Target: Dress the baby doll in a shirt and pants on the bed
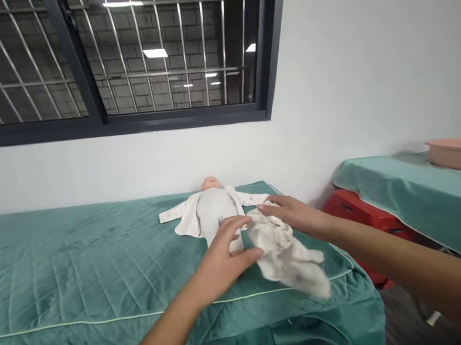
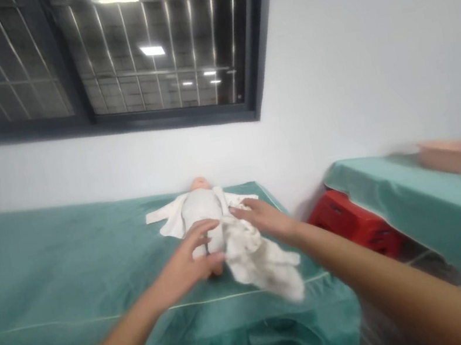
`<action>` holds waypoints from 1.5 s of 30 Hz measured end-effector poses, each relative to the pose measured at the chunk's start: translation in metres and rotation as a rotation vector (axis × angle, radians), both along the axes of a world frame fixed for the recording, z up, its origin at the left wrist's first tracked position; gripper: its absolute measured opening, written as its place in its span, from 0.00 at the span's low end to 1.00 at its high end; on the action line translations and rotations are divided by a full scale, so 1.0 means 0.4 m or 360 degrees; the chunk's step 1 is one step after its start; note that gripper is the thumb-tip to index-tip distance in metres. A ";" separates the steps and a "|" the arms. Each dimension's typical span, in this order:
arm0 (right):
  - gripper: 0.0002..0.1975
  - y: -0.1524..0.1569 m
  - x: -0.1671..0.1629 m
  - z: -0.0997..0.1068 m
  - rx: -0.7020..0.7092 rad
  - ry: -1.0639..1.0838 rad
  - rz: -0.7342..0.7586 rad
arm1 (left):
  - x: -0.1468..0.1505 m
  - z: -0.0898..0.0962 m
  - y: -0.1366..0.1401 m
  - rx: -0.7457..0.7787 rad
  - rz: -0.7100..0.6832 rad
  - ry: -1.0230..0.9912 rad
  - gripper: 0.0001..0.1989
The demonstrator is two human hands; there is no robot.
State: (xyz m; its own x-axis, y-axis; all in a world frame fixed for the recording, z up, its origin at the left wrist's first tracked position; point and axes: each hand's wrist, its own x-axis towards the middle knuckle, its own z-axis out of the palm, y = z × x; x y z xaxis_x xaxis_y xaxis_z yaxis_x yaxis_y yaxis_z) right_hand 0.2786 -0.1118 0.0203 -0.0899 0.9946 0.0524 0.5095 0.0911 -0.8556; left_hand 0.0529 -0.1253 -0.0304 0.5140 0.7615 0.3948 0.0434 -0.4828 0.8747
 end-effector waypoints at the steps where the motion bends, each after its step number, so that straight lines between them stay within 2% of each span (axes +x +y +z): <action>1: 0.22 -0.005 -0.033 0.022 -0.0007 0.0123 0.0075 | -0.001 0.021 -0.005 0.0189 -0.0019 0.0088 0.27; 3: 0.22 -0.017 -0.083 0.052 -0.0030 0.0291 0.0176 | -0.012 0.045 0.005 0.0497 0.0042 0.0216 0.27; 5: 0.21 -0.029 -0.114 0.066 0.0004 0.0320 0.0297 | -0.031 0.048 0.028 0.0650 0.0186 0.0311 0.18; 7: 0.24 -0.035 -0.133 0.067 0.0077 0.0271 0.0490 | -0.051 0.038 0.051 0.0692 0.0292 0.0367 0.10; 10: 0.24 -0.021 -0.147 0.054 0.0191 0.0182 0.0669 | -0.078 0.020 0.074 0.0692 0.0432 0.0297 0.06; 12: 0.18 0.007 -0.151 0.041 0.0312 0.0080 0.0628 | -0.093 0.013 0.081 0.0710 0.0519 0.0228 0.07; 14: 0.12 0.042 -0.150 0.025 0.0463 -0.0092 0.0566 | -0.104 0.008 0.086 0.0699 0.0524 0.0198 0.08; 16: 0.10 0.076 -0.146 0.005 0.0555 -0.0261 0.0540 | -0.112 0.001 0.094 0.0628 0.0517 0.0177 0.11; 19: 0.13 0.114 -0.133 -0.023 0.0501 -0.0387 0.0483 | -0.121 -0.010 0.110 0.0503 0.0619 0.0173 0.11; 22: 0.13 0.135 -0.108 -0.032 0.0359 -0.0229 0.0360 | -0.133 -0.007 0.136 0.0395 0.0638 0.0220 0.08; 25: 0.17 0.148 -0.075 -0.004 0.0192 0.0071 0.0435 | -0.150 0.034 0.167 0.0354 0.0559 0.0250 0.16; 27: 0.17 0.154 -0.054 0.032 0.0125 0.0108 0.0569 | -0.162 0.082 0.180 0.0412 0.0485 0.0328 0.15; 31: 0.16 0.148 -0.033 0.108 0.0081 -0.0120 0.0860 | -0.173 0.195 0.171 0.0526 0.0348 0.0454 0.05; 33: 0.17 0.136 -0.035 0.135 0.0050 -0.0220 0.0991 | -0.171 0.239 0.155 0.0507 0.0382 0.0378 0.06; 35: 0.15 0.120 -0.041 0.153 0.0121 -0.0337 0.1055 | -0.165 0.264 0.142 0.0457 0.0459 0.0256 0.07; 38: 0.10 0.100 -0.047 0.166 0.0421 -0.0423 0.0952 | -0.151 0.267 0.141 0.0373 0.0508 -0.0010 0.09; 41: 0.09 0.087 -0.045 0.168 0.0559 -0.0188 0.0727 | -0.133 0.250 0.153 0.0199 0.0403 -0.0201 0.12; 43: 0.09 0.081 -0.046 0.163 0.0538 0.0087 0.0570 | -0.119 0.240 0.155 0.0109 0.0337 -0.0153 0.16; 45: 0.10 0.076 -0.053 0.151 0.0517 0.0376 0.0417 | -0.103 0.232 0.146 0.0090 0.0183 0.0093 0.20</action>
